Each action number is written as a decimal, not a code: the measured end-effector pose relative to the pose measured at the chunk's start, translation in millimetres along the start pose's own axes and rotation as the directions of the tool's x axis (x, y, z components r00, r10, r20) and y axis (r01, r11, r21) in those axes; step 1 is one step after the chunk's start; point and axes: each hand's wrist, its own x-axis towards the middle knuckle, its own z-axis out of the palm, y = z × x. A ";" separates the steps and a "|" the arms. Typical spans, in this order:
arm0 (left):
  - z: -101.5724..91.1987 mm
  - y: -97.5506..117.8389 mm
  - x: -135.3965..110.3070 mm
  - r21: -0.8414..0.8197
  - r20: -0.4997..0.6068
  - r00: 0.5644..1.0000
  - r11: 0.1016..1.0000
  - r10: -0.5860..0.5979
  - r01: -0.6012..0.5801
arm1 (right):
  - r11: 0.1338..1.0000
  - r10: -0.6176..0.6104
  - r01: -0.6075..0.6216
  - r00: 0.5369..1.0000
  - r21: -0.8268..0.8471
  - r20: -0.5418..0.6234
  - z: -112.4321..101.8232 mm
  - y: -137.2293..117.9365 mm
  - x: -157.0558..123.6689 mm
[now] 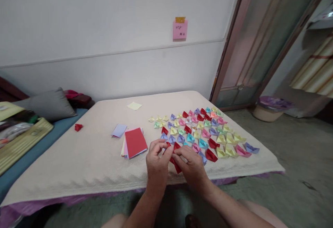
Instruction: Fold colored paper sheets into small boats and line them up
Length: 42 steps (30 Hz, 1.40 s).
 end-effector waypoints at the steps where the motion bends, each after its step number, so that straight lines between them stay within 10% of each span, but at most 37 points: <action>1: 0.1 -0.2 0.5 0.005 0.001 1.000 1.000 0.007 -0.007 | 1.000 -0.003 0.003 1.000 -0.011 0.014 -0.4 -0.4 0.1; 9: -4.0 0.6 1.4 0.012 0.009 1.000 0.999 0.030 -0.030 | 0.999 -0.004 -0.001 0.994 0.041 0.105 -7.2 -5.8 3.4; 18: -4.3 2.2 5.0 -0.002 0.075 0.996 0.999 -0.041 0.042 | 0.789 0.342 -0.460 0.879 0.407 0.332 -11.7 3.0 9.8; 23: -5.3 2.8 2.9 0.079 0.037 0.999 0.996 0.025 -0.027 | 0.754 0.363 -0.475 0.877 0.454 0.315 -15.7 2.8 14.6; 31: -2.0 0.8 7.8 -0.285 0.063 0.985 0.943 -0.161 0.173 | 0.723 0.331 -0.483 0.870 0.495 0.366 -21.9 6.0 16.2; 42: -5.0 8.3 0.5 -0.195 0.031 0.996 0.977 -0.085 0.089 | 0.664 0.320 -0.558 0.813 0.497 0.486 -17.2 3.4 12.2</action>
